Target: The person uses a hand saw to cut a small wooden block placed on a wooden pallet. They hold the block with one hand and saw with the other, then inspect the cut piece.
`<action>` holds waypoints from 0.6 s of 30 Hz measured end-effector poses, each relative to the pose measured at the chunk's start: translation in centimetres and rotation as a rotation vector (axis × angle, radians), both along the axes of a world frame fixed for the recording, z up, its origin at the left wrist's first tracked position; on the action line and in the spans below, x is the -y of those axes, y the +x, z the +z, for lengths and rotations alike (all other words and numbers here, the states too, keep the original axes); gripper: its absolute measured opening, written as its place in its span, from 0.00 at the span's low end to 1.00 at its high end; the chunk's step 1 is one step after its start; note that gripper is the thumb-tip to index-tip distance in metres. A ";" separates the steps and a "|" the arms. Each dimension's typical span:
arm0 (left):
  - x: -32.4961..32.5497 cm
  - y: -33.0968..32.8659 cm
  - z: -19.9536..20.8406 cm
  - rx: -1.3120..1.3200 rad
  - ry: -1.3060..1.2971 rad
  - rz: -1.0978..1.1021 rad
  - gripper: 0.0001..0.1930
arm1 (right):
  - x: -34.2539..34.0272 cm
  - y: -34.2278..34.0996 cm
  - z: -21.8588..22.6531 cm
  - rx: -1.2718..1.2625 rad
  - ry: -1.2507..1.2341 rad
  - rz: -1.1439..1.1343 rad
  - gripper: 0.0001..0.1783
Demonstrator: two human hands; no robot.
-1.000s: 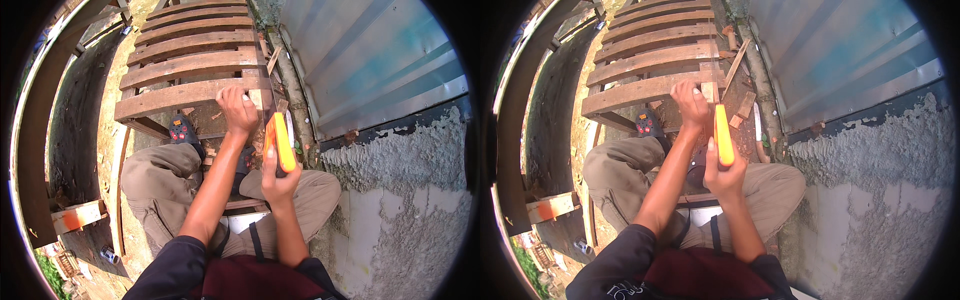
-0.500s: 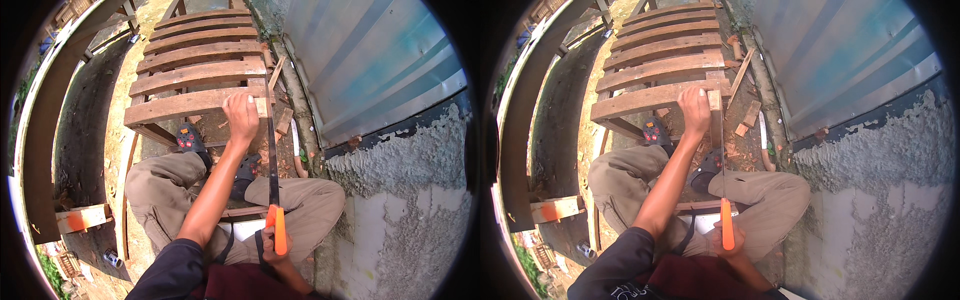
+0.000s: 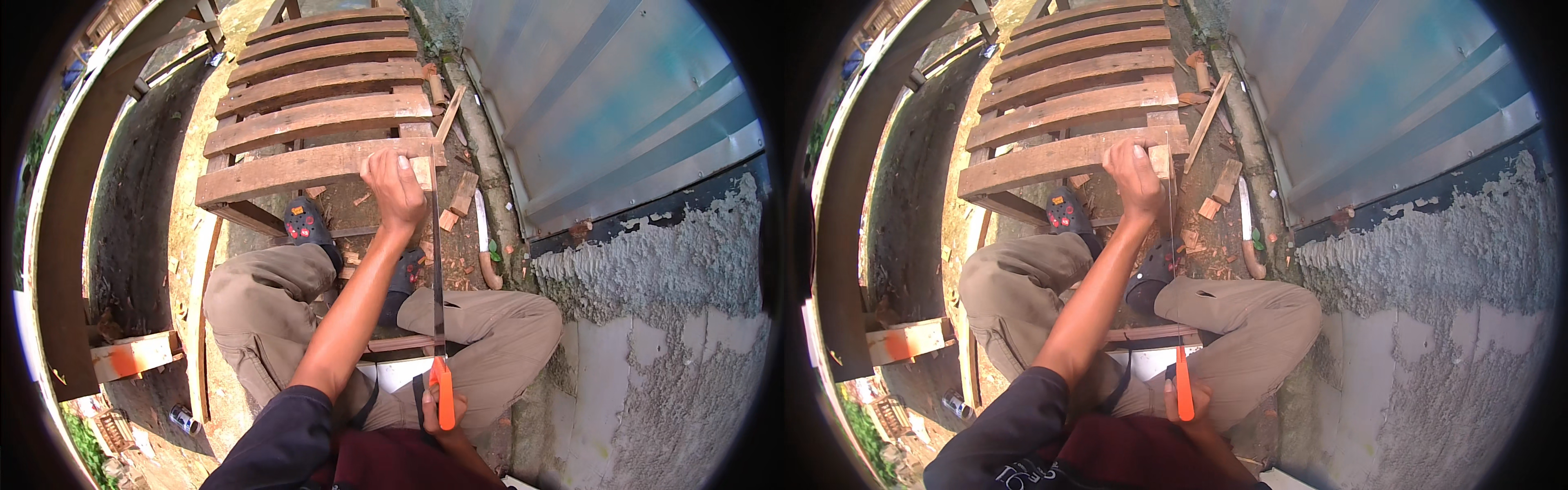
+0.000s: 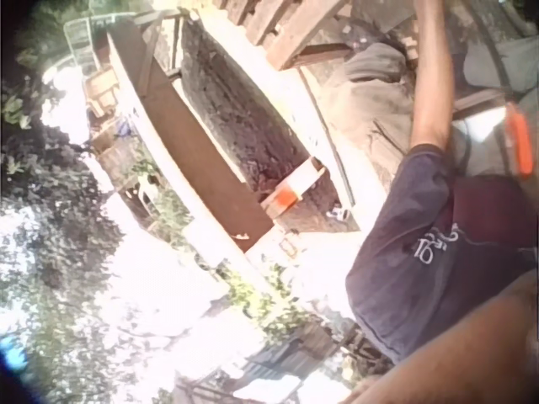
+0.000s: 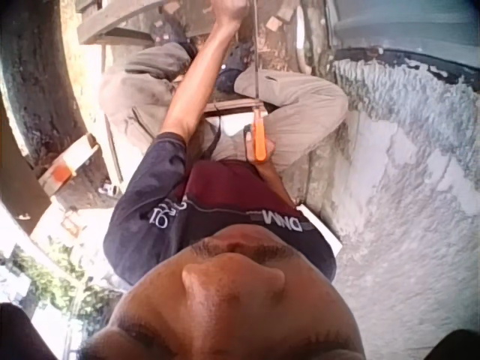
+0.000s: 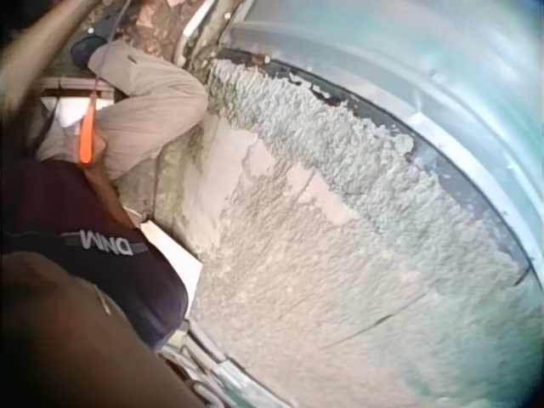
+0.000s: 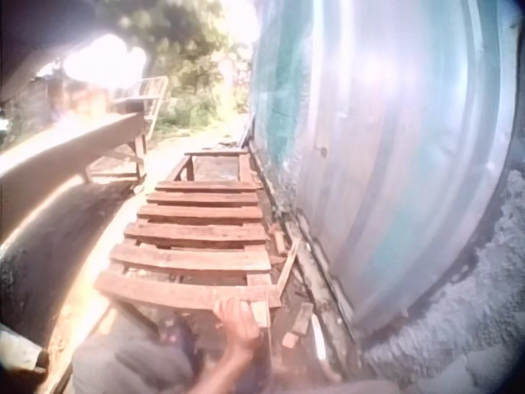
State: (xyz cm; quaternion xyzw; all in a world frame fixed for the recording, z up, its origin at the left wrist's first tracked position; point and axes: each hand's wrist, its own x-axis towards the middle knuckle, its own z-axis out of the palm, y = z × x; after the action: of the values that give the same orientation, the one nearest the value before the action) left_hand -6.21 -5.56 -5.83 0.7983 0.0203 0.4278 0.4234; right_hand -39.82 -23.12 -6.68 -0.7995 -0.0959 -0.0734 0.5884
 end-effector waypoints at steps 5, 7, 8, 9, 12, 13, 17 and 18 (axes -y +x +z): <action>1.2 -0.1 -0.2 0.065 -0.055 0.039 0.23 | -1.4 9.9 1.7 0.160 0.017 -0.059 0.06; 1.0 -0.4 -0.4 0.044 -0.024 0.022 0.21 | -3.1 16.4 3.8 0.053 0.094 -0.023 0.11; 0.7 -0.4 -0.5 0.040 -0.022 0.017 0.19 | -4.6 19.2 4.3 0.058 0.142 -0.036 0.12; 0.5 0.0 -0.2 0.046 -0.025 0.006 0.18 | -5.9 21.1 5.0 0.103 0.154 -0.068 0.12; 0.3 0.0 -0.1 0.021 0.009 0.004 0.17 | -5.9 20.2 3.9 0.196 0.033 -0.047 0.10; 0.1 0.0 -0.1 0.010 0.018 0.005 0.17 | -4.9 17.4 3.2 0.159 0.015 -0.030 0.09; 0.3 -0.4 0.2 -0.019 -0.002 0.034 0.17 | -0.3 3.8 -4.9 0.186 0.004 0.034 0.08; 0.2 -0.3 0.1 -0.012 -0.004 0.035 0.17 | 0.3 3.6 -4.8 0.177 0.037 0.038 0.08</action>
State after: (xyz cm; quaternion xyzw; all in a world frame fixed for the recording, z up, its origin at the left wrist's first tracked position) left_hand -6.49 -5.79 -5.77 0.7995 0.0380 0.4302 0.4174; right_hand -36.20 -23.40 -11.50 -0.7769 -0.1613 -0.1343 0.5936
